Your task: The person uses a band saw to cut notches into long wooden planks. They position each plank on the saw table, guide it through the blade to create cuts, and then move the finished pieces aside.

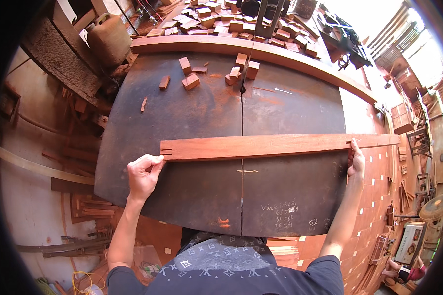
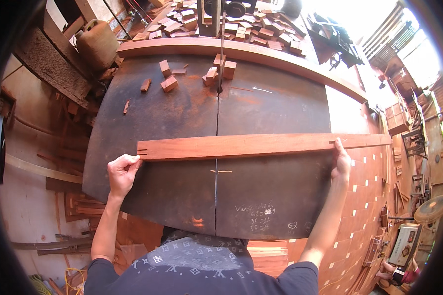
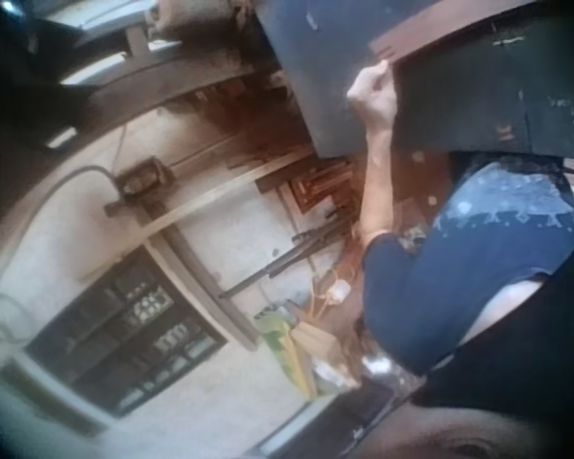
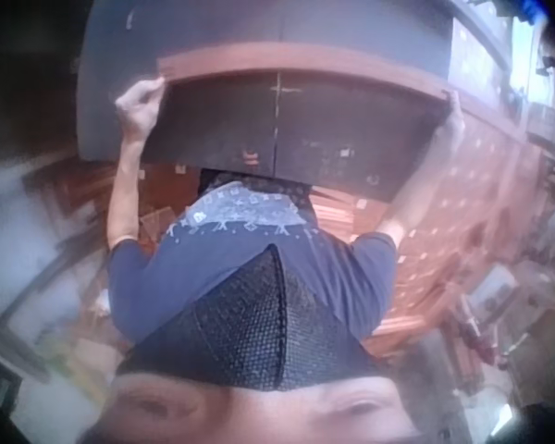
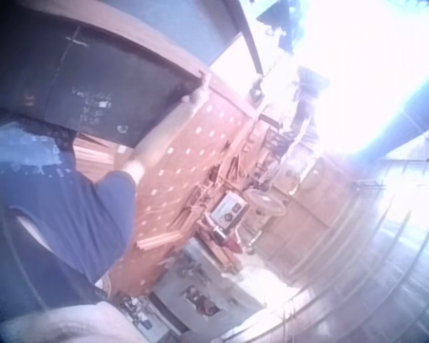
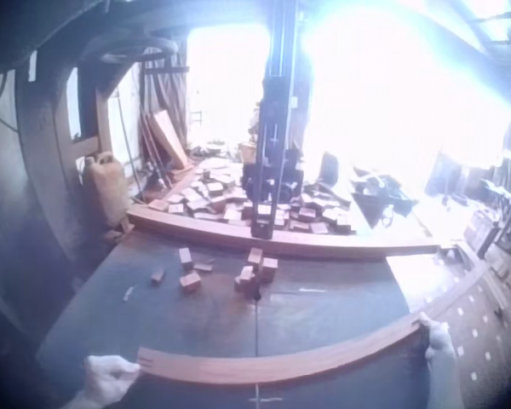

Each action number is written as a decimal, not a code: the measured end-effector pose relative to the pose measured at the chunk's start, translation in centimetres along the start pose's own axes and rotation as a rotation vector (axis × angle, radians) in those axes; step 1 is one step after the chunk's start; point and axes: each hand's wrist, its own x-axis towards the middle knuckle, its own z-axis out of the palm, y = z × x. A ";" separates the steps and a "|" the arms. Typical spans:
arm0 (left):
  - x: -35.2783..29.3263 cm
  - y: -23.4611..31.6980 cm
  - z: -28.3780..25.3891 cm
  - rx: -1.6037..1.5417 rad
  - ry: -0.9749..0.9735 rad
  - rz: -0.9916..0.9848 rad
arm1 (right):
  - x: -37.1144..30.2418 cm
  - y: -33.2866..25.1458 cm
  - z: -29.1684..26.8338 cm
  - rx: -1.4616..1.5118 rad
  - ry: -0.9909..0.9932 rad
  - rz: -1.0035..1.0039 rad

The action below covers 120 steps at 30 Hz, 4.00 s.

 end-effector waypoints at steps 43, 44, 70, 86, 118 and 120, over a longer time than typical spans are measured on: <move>14.9 2.4 19.1 -0.111 -0.035 0.175 | 12.7 -0.2 2.3 0.453 0.022 -0.204; 15.1 2.3 19.3 -0.112 -0.029 0.178 | 12.4 -0.4 2.3 0.456 -0.008 -0.208; 15.7 2.0 19.4 -0.112 -0.009 0.141 | 10.2 -1.5 4.7 0.347 -0.022 -0.269; 15.8 1.9 19.7 -0.127 -0.013 0.105 | 10.8 -1.4 3.9 0.252 -0.092 -0.316; 16.1 1.8 20.0 -0.164 0.001 0.098 | 11.8 -1.3 3.1 0.306 -0.073 -0.257; 16.1 1.7 19.9 -0.120 -0.013 0.113 | 11.4 -1.4 3.4 0.311 -0.077 -0.266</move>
